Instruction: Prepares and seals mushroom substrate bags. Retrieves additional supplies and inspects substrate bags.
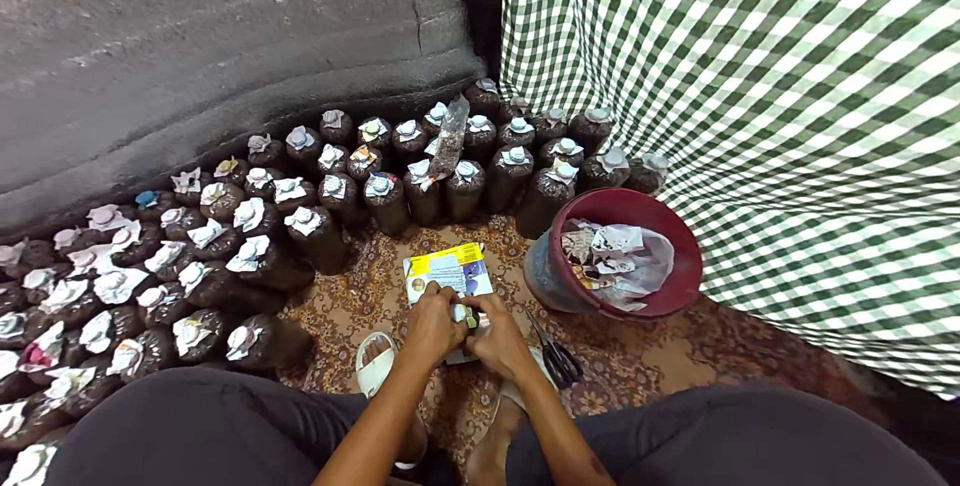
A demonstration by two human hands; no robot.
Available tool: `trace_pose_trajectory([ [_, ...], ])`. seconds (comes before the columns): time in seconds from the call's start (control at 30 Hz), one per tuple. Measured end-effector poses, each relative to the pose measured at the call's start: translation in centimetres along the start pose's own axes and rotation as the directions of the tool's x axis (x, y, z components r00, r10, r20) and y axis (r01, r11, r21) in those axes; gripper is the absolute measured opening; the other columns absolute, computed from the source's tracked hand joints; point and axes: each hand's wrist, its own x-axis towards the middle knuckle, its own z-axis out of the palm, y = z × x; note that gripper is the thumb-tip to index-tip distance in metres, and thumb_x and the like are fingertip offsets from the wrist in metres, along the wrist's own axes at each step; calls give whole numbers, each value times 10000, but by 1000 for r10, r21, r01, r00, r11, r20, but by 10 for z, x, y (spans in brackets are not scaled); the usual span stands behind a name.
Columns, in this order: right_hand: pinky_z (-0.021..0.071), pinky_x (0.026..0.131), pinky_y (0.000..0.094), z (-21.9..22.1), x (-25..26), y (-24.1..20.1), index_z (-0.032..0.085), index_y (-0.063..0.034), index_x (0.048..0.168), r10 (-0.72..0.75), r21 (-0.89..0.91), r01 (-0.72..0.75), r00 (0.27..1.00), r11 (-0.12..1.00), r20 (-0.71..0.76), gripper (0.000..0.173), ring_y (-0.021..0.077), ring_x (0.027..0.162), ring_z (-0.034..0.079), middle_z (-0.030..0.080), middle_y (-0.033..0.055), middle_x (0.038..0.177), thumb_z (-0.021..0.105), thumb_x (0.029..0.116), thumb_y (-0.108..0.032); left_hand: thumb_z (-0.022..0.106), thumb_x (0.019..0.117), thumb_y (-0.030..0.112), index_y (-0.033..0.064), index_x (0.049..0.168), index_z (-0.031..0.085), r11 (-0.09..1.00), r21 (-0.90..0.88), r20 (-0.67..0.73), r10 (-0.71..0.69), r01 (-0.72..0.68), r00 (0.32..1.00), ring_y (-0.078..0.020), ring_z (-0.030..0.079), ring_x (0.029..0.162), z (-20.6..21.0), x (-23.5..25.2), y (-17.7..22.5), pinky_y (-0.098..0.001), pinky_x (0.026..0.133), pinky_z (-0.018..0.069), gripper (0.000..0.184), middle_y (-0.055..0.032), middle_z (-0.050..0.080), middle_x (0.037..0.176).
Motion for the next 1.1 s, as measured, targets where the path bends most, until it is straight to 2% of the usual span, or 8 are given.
trace_pose_trajectory([
  [0.1, 534, 1021, 412, -17, -1, 0, 670, -79, 1309, 34, 156, -33, 999, 987, -3, 440, 210, 1193, 640, 670, 93, 1289, 650, 881, 22, 772, 855, 277, 121, 1187, 705, 997, 71, 35, 7, -9, 999, -284, 660, 1037, 0, 2, 3, -473, 886, 564, 373, -126, 624, 1191],
  [0.23, 562, 916, 393, -19, -3, -6, 742, -79, 1149, 123, 80, -117, 990, 990, -72, 196, 185, 977, 697, 727, 78, 1108, 619, 1005, -129, 787, 831, 328, 109, 1170, 692, 992, 110, 70, 50, -57, 996, -290, 658, 1017, 4, 7, 1, -476, 877, 562, 415, -131, 619, 1166],
  [0.33, 574, 896, 338, -10, -2, -4, 757, -82, 1102, 121, 166, -102, 987, 981, -106, 168, 139, 935, 712, 749, 55, 1069, 670, 981, -158, 774, 797, 355, 80, 1052, 712, 981, 22, -100, 193, -191, 976, -254, 670, 915, 15, 5, -16, -460, 801, 572, 380, -104, 649, 1035],
  [0.5, 576, 717, 284, 5, 6, 8, 756, -59, 953, 157, 430, -102, 983, 897, -94, 51, 107, 726, 672, 734, 43, 882, 762, 909, -84, 793, 719, 341, 82, 933, 721, 954, -67, -304, 260, -292, 917, -185, 652, 766, 28, -3, -33, -412, 679, 573, 344, -48, 648, 884],
  [0.57, 579, 729, 282, 4, 8, 6, 762, -62, 951, 151, 380, -105, 984, 919, -95, 42, 102, 733, 677, 740, 38, 889, 752, 917, -84, 788, 721, 345, 99, 935, 721, 952, -82, -323, 255, -295, 912, -155, 642, 752, 30, -1, -35, -389, 666, 570, 333, -22, 641, 881],
  [0.77, 539, 953, 410, -4, 4, -10, 751, -45, 1074, 46, -26, -47, 998, 999, -34, 191, 214, 1023, 686, 726, 88, 1080, 585, 991, -88, 796, 749, 292, 86, 1034, 715, 935, -82, -372, 293, -345, 881, -180, 665, 774, 40, 0, -39, -407, 669, 586, 361, -53, 663, 939],
  [0.87, 542, 958, 392, -8, 5, -10, 757, -45, 1101, 69, -3, -69, 997, 998, 20, 209, 201, 1021, 689, 724, 87, 1091, 578, 1014, -108, 791, 775, 274, 84, 1046, 730, 944, -66, -324, 286, -323, 902, -205, 656, 781, 38, 1, -39, -414, 673, 581, 336, -81, 648, 981],
  [1.1, 609, 785, 310, -12, 8, -9, 728, -63, 1050, 231, 266, -213, 972, 940, -38, 108, 115, 812, 731, 759, 48, 937, 654, 971, -73, 740, 840, 310, 98, 1076, 748, 964, 13, -260, 262, -267, 930, -251, 670, 831, 34, 3, -32, -441, 713, 579, 318, -115, 642, 1024],
])
